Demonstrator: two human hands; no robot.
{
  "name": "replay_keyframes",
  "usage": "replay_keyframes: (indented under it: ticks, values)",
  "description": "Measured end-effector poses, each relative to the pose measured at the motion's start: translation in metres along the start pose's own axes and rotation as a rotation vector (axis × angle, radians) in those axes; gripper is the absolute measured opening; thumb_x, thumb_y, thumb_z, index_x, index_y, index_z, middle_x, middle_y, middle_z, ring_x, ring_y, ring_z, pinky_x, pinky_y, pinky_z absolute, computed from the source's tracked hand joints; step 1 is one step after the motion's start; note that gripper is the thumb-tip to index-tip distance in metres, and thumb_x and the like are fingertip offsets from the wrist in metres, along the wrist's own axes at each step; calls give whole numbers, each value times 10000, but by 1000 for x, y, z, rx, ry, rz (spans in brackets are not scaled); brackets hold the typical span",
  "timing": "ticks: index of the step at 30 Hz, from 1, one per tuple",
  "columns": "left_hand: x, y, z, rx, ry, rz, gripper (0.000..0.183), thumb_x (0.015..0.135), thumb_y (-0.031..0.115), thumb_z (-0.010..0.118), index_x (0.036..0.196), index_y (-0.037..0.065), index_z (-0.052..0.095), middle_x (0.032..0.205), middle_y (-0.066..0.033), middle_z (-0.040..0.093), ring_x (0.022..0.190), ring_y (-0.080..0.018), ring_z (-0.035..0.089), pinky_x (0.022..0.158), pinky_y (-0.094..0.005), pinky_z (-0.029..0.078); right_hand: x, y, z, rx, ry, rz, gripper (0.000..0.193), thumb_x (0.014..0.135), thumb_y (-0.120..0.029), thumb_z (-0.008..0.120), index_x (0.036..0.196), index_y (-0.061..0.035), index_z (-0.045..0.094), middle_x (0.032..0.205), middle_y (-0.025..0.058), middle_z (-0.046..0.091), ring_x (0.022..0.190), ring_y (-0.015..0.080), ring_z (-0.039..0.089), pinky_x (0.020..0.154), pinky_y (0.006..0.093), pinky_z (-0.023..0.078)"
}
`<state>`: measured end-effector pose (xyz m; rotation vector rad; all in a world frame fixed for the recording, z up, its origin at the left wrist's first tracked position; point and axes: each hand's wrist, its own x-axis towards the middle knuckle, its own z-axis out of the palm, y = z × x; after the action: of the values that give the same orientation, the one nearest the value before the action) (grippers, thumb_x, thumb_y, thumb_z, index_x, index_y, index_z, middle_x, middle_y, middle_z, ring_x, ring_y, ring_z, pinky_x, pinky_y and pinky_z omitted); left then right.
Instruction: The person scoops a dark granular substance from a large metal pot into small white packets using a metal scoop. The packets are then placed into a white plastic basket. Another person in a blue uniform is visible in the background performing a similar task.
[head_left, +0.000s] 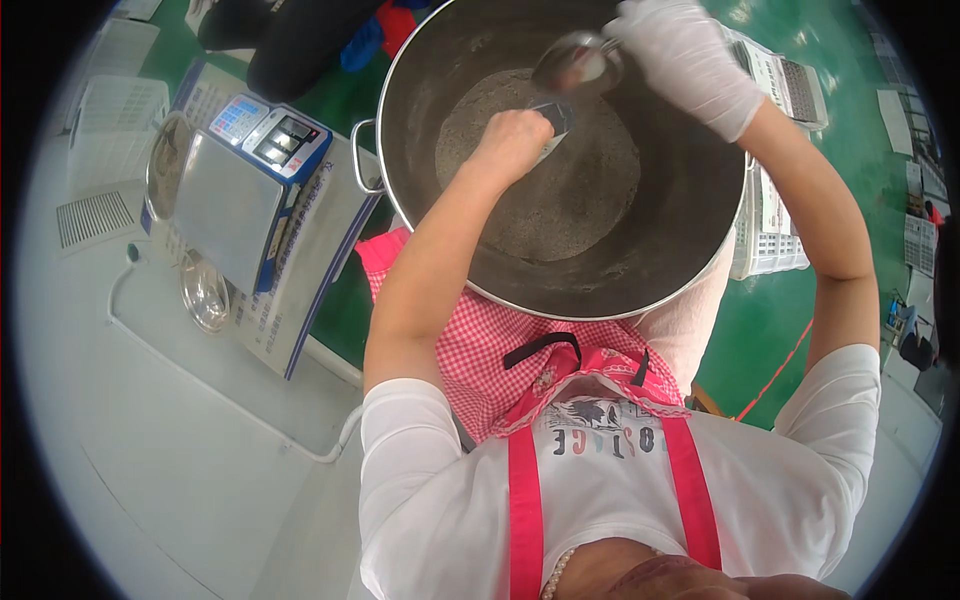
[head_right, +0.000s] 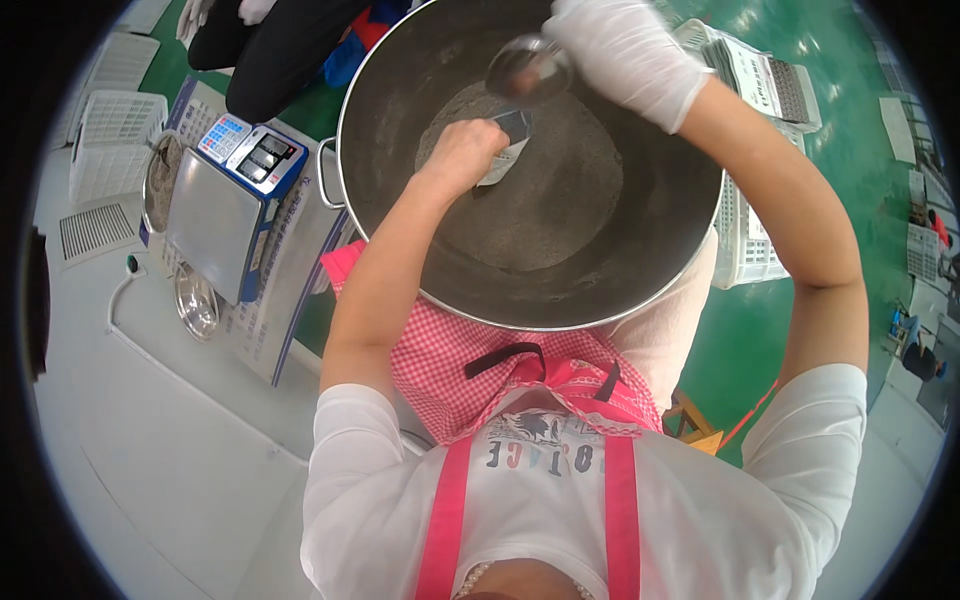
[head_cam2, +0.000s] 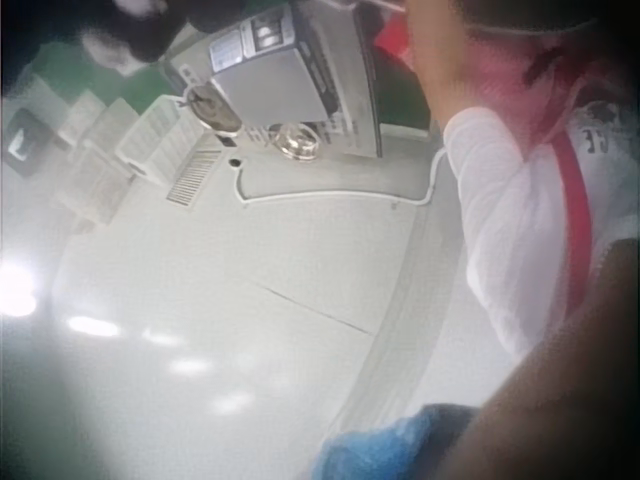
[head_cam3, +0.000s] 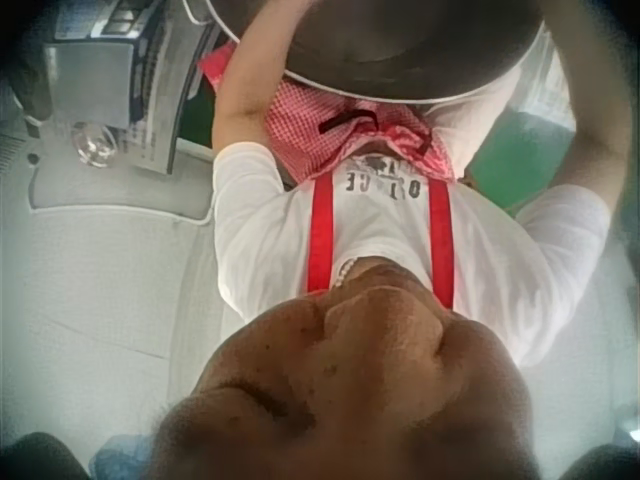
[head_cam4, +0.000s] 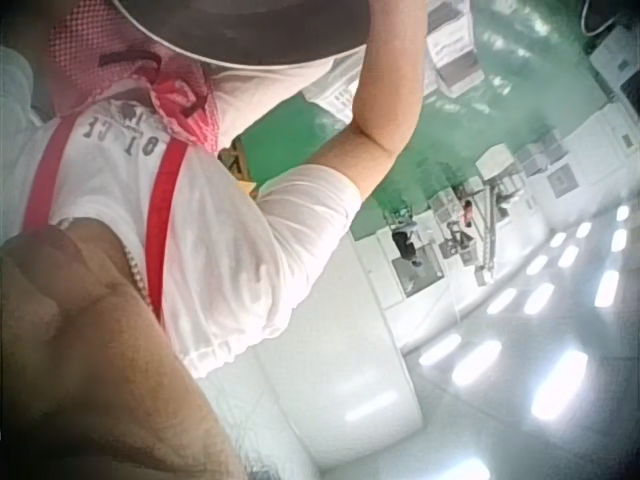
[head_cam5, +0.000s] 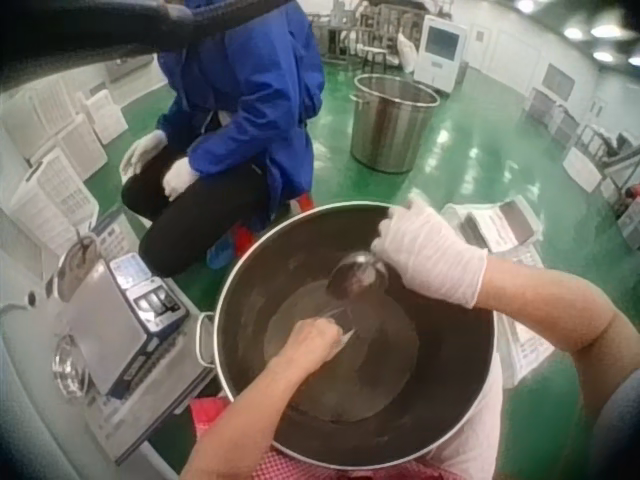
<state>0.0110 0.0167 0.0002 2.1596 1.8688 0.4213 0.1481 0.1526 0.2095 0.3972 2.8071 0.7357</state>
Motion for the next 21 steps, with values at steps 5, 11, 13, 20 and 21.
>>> replay_keyframes:
  ticks: [5, 11, 13, 20, 21]
  values:
    - [2, -6, -28, -16, 178, -199, 156, 734, -9, 600, 815, 59, 715, 862, -144, 668, 875, -344, 673, 746, -451, 549, 5, 9, 106, 78, -39, 319, 98, 783, -167, 643, 860, -155, 703, 838, 58, 651, 942, 253, 611, 828, 418, 426]
    - [-1, -15, -38, -36, 282, -224, 158, 703, -35, 602, 793, 39, 708, 815, -122, 625, 868, -319, 653, 743, -443, 547, 33, -114, 316, 119, -238, 136, 215, 859, -124, 600, 1023, -199, 717, 1015, 22, 681, 1055, 215, 614, 894, 406, 439]
    - [-3, -15, -39, -72, 288, -267, 159, 698, -39, 601, 784, 39, 710, 806, -122, 620, 865, -317, 649, 746, -443, 547, 41, -155, 331, 263, -165, 163, 232, 858, -122, 586, 1031, -206, 715, 1023, 35, 675, 1080, 216, 595, 909, 416, 428]
    - [-2, -12, -37, -100, 268, -280, 181, 697, -50, 593, 792, 37, 720, 791, -120, 617, 861, -321, 647, 746, -443, 546, 41, -261, 378, 520, 101, -365, 159, 852, -186, 609, 957, -237, 716, 1009, -34, 661, 1071, 187, 570, 909, 382, 405]
    - [-2, -12, -37, -97, 264, -278, 182, 697, -50, 593, 794, 37, 720, 791, -120, 617, 861, -322, 647, 746, -443, 546, 31, -270, 378, 539, 103, -477, 142, 847, -194, 620, 937, -244, 719, 1005, -44, 660, 1068, 181, 568, 908, 374, 402]
